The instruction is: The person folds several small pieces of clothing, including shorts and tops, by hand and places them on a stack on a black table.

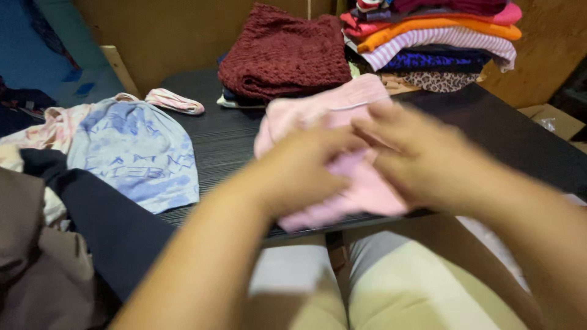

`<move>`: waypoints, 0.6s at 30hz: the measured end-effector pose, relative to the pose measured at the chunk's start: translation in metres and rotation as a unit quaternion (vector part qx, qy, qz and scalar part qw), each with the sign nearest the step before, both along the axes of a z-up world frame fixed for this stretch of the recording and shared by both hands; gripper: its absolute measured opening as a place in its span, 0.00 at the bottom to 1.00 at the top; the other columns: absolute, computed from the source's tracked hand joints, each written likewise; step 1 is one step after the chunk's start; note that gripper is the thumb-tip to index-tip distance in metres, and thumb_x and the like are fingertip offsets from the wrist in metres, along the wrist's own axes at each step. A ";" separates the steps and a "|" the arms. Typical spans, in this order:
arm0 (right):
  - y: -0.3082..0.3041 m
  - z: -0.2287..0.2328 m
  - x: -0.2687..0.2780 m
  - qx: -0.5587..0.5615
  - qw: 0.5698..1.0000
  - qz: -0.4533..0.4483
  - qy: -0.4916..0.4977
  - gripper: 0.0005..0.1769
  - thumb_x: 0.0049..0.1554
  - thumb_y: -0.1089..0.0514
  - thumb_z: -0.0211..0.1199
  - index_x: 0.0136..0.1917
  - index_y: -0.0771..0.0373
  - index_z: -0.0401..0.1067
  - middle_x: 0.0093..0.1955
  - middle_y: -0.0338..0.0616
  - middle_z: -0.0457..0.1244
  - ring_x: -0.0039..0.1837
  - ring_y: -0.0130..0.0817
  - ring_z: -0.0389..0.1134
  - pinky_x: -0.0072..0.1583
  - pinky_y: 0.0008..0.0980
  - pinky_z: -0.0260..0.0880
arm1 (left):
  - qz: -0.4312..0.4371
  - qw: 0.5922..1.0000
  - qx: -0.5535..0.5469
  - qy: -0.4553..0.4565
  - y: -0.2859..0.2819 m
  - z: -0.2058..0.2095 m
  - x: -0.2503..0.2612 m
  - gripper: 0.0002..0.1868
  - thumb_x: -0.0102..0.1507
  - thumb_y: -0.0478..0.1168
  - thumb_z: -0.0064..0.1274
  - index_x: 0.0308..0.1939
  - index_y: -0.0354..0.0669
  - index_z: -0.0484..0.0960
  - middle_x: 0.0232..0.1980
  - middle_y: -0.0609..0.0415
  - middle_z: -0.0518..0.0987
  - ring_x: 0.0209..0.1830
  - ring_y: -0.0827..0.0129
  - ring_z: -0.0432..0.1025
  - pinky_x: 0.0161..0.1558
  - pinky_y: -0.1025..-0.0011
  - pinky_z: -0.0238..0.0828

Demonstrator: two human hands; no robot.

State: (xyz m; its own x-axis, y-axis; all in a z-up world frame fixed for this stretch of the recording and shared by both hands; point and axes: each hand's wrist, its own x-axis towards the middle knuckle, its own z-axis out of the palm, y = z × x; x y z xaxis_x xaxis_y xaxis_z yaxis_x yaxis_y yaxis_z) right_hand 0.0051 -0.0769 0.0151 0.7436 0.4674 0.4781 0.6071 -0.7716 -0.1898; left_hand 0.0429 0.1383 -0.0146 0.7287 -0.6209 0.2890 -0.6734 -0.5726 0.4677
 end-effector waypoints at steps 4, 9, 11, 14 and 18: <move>0.008 -0.017 0.006 -0.108 0.957 -0.224 0.150 0.39 0.59 0.33 0.47 0.81 0.40 0.54 0.87 0.42 0.37 0.79 0.59 0.41 0.72 0.54 0.48 | 0.063 0.988 0.010 -0.140 0.044 0.014 0.003 0.33 0.50 0.41 0.62 0.61 0.45 0.80 0.60 0.40 0.79 0.66 0.43 0.67 0.68 0.46 0.50; 0.027 -0.005 -0.001 -0.102 0.921 -0.307 0.215 0.38 0.59 0.31 0.46 0.79 0.40 0.52 0.85 0.38 0.37 0.80 0.61 0.40 0.73 0.60 0.46 | 0.436 0.896 -0.026 -0.077 0.050 0.041 -0.038 0.15 0.59 0.38 0.54 0.48 0.42 0.86 0.48 0.38 0.83 0.49 0.45 0.77 0.52 0.54 0.71; 0.027 -0.006 -0.003 -0.104 0.925 -0.309 0.194 0.36 0.61 0.31 0.47 0.78 0.41 0.57 0.86 0.40 0.39 0.83 0.58 0.40 0.73 0.65 0.46 | 0.436 0.896 0.024 0.078 0.045 0.070 -0.046 0.16 0.63 0.45 0.51 0.47 0.38 0.85 0.44 0.35 0.85 0.48 0.45 0.79 0.53 0.56 0.72; 0.022 -0.012 -0.007 -0.057 0.942 -0.299 0.142 0.34 0.61 0.32 0.47 0.76 0.41 0.63 0.86 0.40 0.42 0.85 0.55 0.41 0.73 0.70 0.45 | 0.398 0.863 0.097 0.295 0.025 0.087 -0.061 0.25 0.64 0.53 0.55 0.43 0.29 0.85 0.43 0.33 0.87 0.47 0.45 0.82 0.53 0.57 0.76; 0.024 -0.012 -0.009 -0.065 0.950 -0.278 0.130 0.40 0.57 0.29 0.44 0.79 0.37 0.57 0.86 0.44 0.39 0.80 0.58 0.39 0.69 0.71 0.43 | 0.310 0.944 0.089 0.073 0.009 0.057 -0.050 0.23 0.50 0.44 0.67 0.46 0.39 0.81 0.48 0.36 0.82 0.49 0.46 0.77 0.52 0.58 0.73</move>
